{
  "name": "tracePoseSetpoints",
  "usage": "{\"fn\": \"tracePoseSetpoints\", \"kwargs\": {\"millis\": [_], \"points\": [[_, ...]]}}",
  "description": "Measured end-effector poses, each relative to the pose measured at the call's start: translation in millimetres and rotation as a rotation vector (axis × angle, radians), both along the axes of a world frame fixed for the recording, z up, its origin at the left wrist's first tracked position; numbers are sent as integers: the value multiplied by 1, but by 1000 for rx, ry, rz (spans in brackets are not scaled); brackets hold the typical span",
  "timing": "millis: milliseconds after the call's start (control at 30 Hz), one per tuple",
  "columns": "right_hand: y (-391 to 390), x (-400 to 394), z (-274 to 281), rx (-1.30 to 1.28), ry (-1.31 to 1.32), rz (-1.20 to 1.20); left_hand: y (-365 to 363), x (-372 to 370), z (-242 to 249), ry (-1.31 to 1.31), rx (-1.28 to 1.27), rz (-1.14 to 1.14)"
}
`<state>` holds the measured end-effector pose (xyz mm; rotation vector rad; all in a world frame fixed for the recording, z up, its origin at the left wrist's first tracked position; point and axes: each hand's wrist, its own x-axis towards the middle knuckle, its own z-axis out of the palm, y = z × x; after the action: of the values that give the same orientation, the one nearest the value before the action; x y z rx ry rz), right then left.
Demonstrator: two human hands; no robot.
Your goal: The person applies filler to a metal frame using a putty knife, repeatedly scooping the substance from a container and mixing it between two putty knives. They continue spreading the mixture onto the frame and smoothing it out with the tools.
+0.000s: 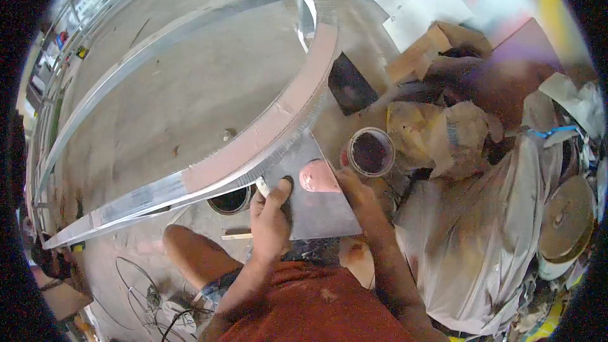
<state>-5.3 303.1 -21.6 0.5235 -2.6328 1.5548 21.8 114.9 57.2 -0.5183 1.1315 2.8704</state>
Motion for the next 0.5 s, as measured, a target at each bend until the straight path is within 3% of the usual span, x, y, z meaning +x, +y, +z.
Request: {"fn": "tracePoseSetpoints", "kwargs": {"millis": [33,67,133,167,233,267,367,400,433,500], "points": [[-17,1,42,64,-7,56,-6,2,-3,33,-10,-29],[-18,11,46,64,-3,42,-14,5,-4,68,-23,-60],[-17,38,50,-421,-380,-234,-23,9,0,19,-3,-80],[-22,49,52,-417,-374,-248,-26,11,2,-32,15,-95],[-39,68,54,-456,177,-435,-26,14,7,-52,77,-122],[-44,70,46,-452,197,-449,-26,15,9,-109,218,-186],[-55,63,-2,-1025,775,-433,-29,22,7,-169,399,-287],[-54,76,78,-117,519,-249,-31,25,9,-171,442,-304],[-41,73,76,88,503,-26,-34,30,15,-152,437,-306],[-72,86,93,-368,256,-226,-42,36,27,-79,170,-269]]}}
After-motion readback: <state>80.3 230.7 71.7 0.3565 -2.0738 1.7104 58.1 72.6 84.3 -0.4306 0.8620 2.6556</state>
